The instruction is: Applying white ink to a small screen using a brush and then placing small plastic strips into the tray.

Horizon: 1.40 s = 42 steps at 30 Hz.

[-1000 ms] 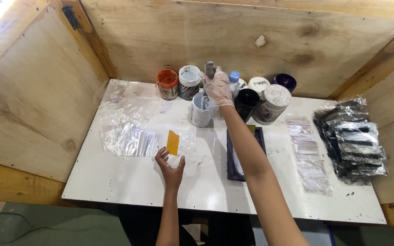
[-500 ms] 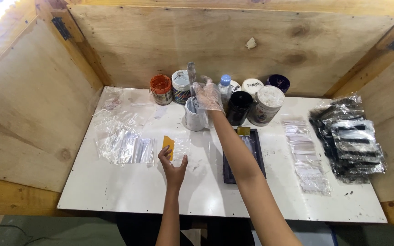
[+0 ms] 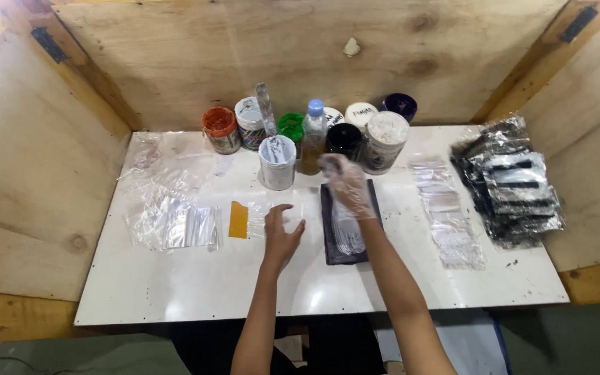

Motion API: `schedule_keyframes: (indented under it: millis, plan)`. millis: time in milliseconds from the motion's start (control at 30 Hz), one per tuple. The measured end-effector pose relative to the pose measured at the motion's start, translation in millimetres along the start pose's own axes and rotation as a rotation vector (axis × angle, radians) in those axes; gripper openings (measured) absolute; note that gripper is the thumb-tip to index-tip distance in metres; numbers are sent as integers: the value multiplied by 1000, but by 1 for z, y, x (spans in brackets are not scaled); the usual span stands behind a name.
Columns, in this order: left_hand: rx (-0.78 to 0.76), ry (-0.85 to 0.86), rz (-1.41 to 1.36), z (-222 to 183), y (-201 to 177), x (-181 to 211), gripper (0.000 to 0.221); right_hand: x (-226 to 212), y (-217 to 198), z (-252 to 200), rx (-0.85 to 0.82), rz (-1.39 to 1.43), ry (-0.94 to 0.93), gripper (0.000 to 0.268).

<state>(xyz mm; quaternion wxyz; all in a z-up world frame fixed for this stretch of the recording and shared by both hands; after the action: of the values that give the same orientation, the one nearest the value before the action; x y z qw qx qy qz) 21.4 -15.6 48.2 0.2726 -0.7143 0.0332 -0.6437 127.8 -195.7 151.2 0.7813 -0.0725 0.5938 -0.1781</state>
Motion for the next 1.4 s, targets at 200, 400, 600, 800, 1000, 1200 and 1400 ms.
schedule_keyframes:
  millis: [200, 400, 600, 800, 1000, 1200, 1400]
  plan:
    - [-394, 344, 365, 26, 70, 6, 84, 113, -69, 12, 71, -269, 94, 41]
    - [-557, 406, 632, 43, 107, 6, 105, 84, -45, 10, -203, -881, -401, 37]
    - [-597, 413, 788, 38, 103, 25, 106, 148, -12, 32, -431, -1052, -162, 40]
    - [-608, 459, 887, 40, 108, 25, 100, 143, -10, 9, -369, -953, -175, 30]
    - [-644, 479, 950, 37, 108, 36, 97, 144, -5, -21, -364, -987, -650, 19]
    - [-645, 457, 939, 36, 106, 33, 98, 129, -14, -36, -392, -726, -605, 13]
    - [-683, 436, 945, 32, 101, 42, 95, 77, -36, -64, -519, -615, -365, 12]
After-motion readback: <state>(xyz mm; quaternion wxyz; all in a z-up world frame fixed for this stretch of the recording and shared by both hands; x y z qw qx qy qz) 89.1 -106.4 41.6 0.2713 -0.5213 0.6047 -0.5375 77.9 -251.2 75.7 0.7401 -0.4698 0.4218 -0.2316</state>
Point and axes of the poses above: each hand's wrist, its own z-axis towards the middle knuckle, its own y-axis out of the palm, x = y × z, the point moved 7 cm from there along z, towards the middle knuckle, and after that the axes turned 10 degrees about x, right-handed, at the moved point
